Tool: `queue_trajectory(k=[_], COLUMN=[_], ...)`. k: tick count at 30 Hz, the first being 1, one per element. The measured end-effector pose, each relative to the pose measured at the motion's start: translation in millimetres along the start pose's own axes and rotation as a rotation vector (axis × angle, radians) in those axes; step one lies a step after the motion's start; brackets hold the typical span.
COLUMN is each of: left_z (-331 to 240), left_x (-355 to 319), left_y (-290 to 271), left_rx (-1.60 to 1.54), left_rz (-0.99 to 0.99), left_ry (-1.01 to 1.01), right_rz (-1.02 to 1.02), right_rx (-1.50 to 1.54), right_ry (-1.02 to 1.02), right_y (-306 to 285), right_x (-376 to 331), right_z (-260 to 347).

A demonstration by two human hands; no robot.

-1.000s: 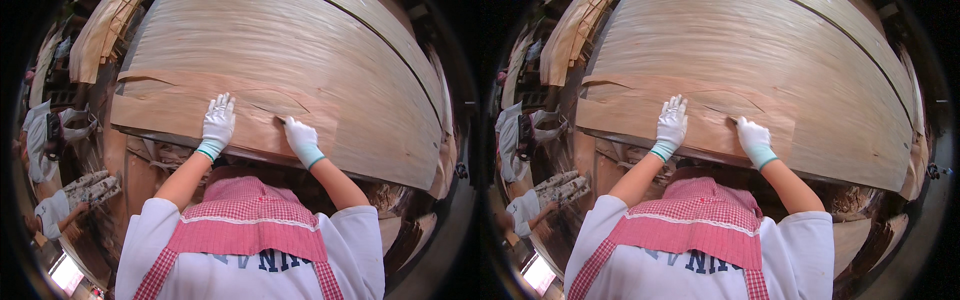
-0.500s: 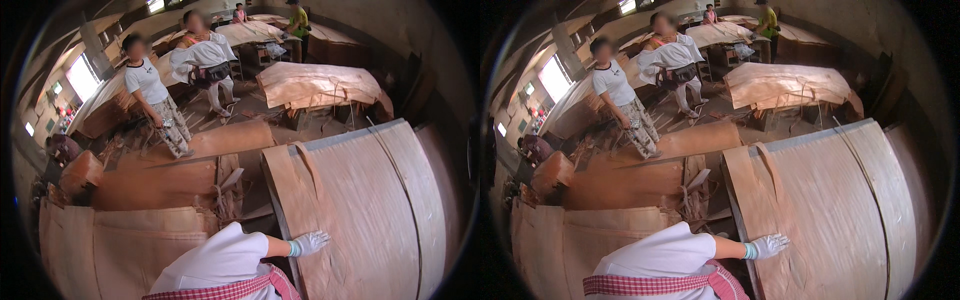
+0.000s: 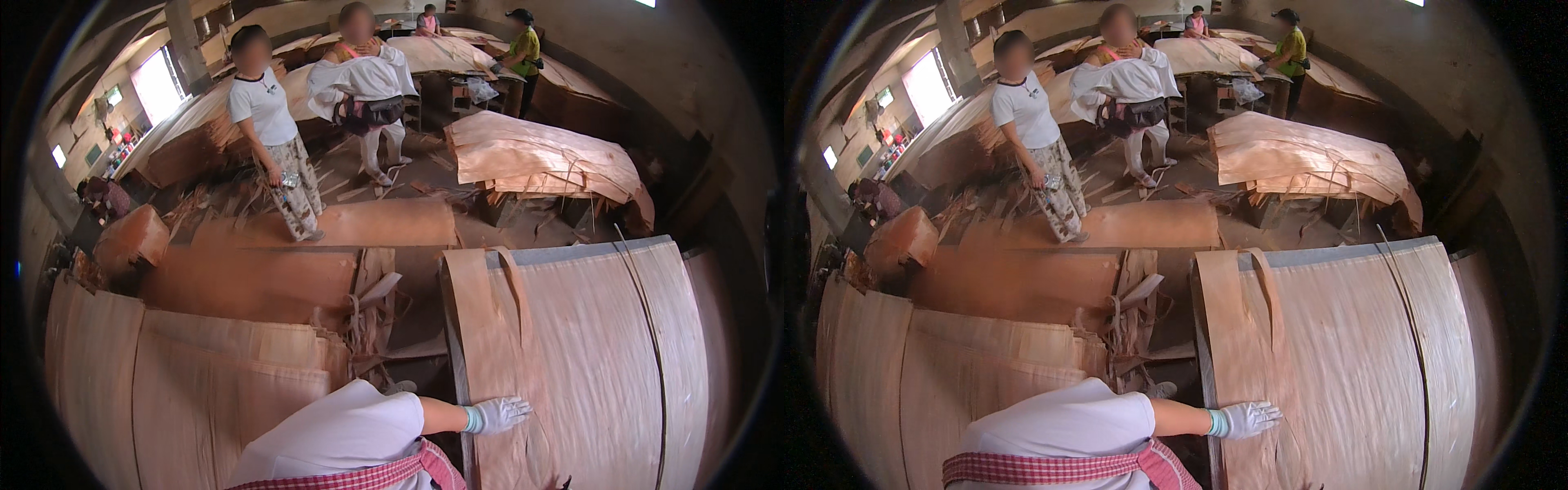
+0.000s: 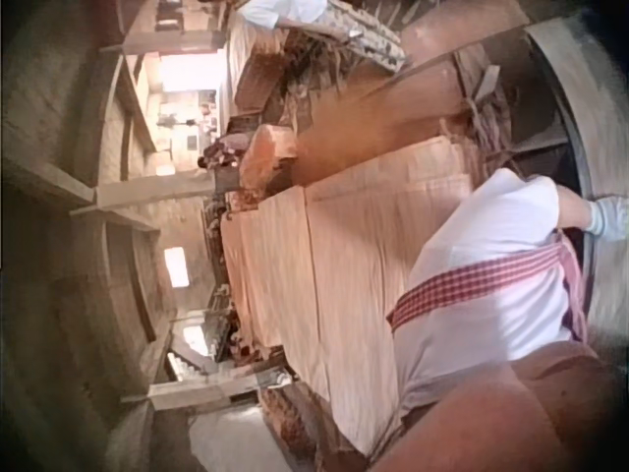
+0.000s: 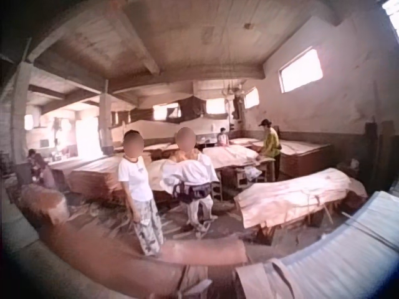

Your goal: The person manipulates large sheets of wood veneer, using a knife to trim pieces and applying small strips of tape to secure sections of the veneer sheets.

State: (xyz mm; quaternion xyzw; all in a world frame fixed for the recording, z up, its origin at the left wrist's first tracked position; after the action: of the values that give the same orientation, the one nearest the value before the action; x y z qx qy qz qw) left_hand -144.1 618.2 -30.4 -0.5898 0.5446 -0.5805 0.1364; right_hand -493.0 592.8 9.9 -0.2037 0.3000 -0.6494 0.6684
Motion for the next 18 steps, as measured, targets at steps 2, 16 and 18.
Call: queue_trajectory(k=[2,16,18], left_z=[3.0,3.8,7.0], left_x=[1.2,15.1,7.0], left_y=[-6.5,-12.2,-14.1], left_rx=[0.007,-0.063,0.029], left_rz=[0.043,0.062,0.076], left_ry=[-0.006,0.034,0.049], right_rz=[0.021,-0.620,-0.743], right_rx=[-0.279,-0.221,-0.321], right_ry=[-0.117,-0.311,-0.429], right_y=[-0.7,-111.3,-119.9], right_x=[-2.8,143.0,151.3], right_z=[7.0,87.5,160.7])
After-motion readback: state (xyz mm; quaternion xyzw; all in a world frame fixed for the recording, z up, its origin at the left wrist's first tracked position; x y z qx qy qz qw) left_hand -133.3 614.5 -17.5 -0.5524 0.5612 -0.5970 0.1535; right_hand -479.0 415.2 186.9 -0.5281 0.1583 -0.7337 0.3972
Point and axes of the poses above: each hand's wrist, its own x-axis towards the middle knuckle, its own y-axis out of the palm, z = x × y, the point moved 8 cm from there along x, towards the middle knuckle, and after that the axes turned 15 degrees about -z, right-handed, at the moved point
